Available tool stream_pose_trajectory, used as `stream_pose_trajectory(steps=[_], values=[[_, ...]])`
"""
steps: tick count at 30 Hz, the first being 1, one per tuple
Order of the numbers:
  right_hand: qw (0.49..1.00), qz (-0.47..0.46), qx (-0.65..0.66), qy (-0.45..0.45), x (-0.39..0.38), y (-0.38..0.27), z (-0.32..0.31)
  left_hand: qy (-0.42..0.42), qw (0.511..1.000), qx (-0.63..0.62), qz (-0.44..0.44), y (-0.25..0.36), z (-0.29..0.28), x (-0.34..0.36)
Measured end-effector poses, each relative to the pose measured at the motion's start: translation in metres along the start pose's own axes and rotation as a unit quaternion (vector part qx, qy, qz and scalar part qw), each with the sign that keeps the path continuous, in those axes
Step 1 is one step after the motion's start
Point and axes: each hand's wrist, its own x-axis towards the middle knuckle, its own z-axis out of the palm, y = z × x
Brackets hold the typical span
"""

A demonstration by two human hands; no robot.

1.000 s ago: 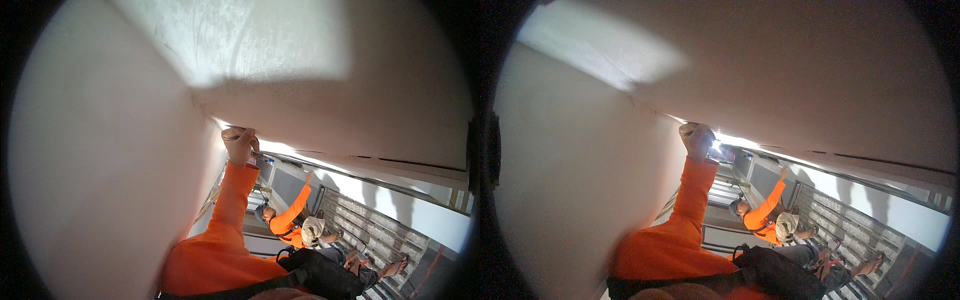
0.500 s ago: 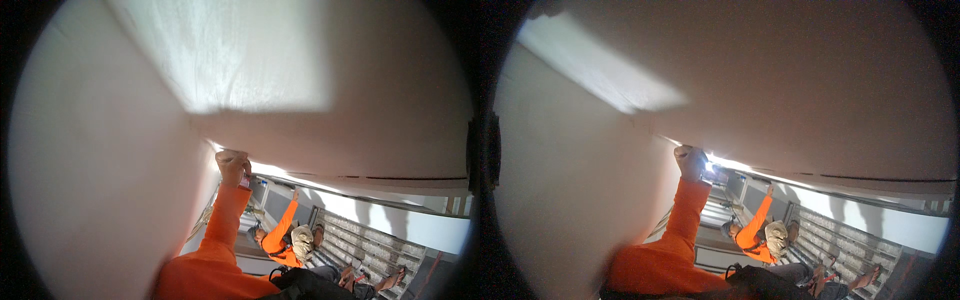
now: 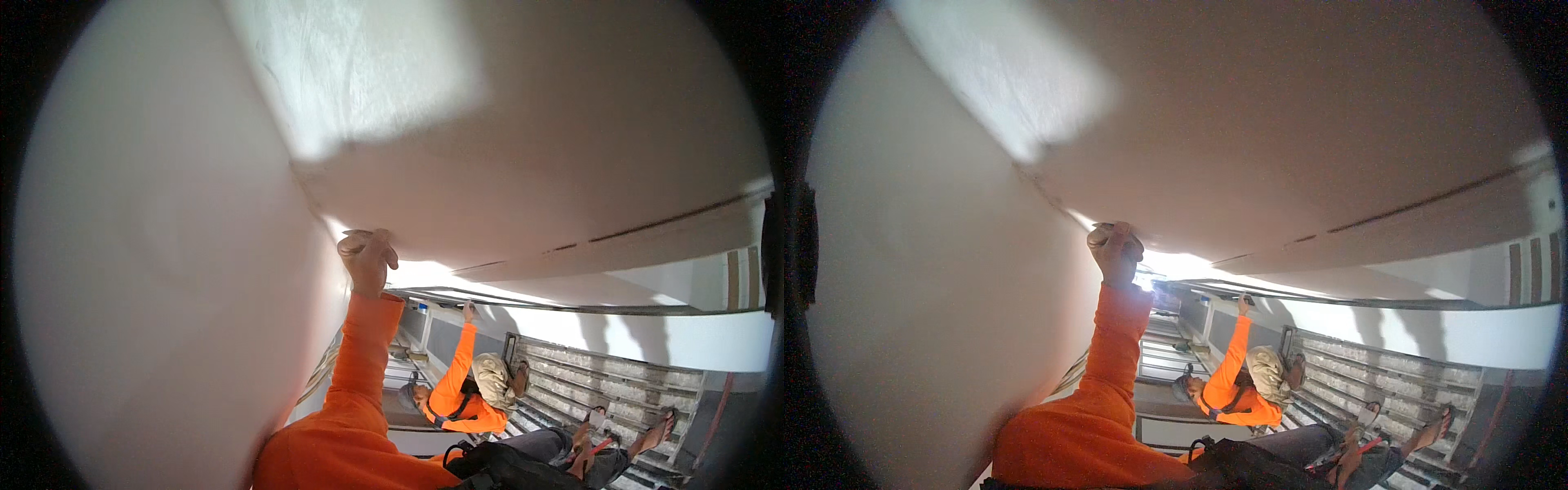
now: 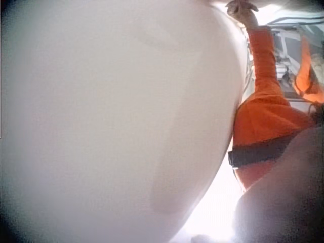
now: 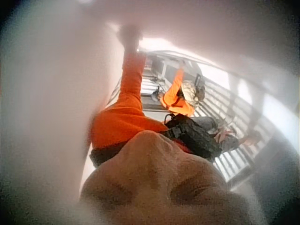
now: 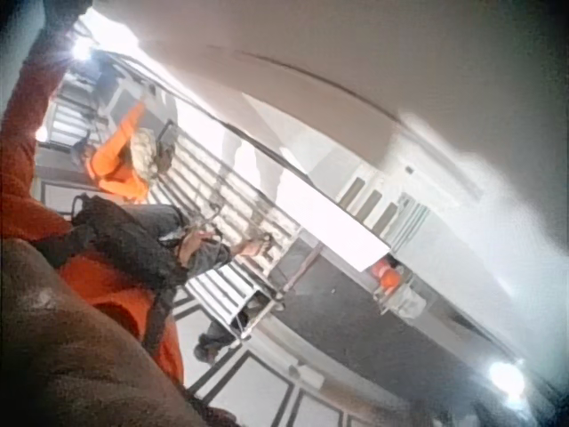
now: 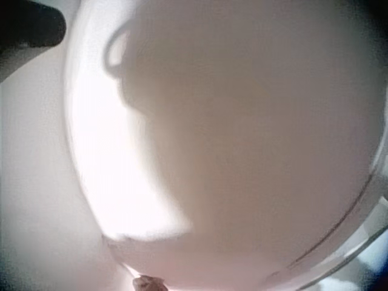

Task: The person works with a co-worker to position a ceiling panel and then uses a hammer and a scraper to fix imperfections in the joint between the wall and ceiling.

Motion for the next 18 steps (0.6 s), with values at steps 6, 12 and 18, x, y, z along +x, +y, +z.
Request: stream_pose_trajectory(steps=[6, 12, 18], values=[[0.997, -0.064, 0.037, 0.008, -0.067, -0.004, 0.042, -0.057, 0.998, -0.012, 0.025, -0.023, -0.005, 0.020], [0.952, -0.240, 0.081, -0.173, -0.133, -0.131, 0.043, -0.241, 0.959, 0.034, -0.145, -0.057, 0.048, -0.026], [0.857, -0.456, 0.096, -0.221, -0.215, -0.264, 0.047, -0.541, 0.786, -0.208, -0.215, -0.029, 0.090, -0.141]])
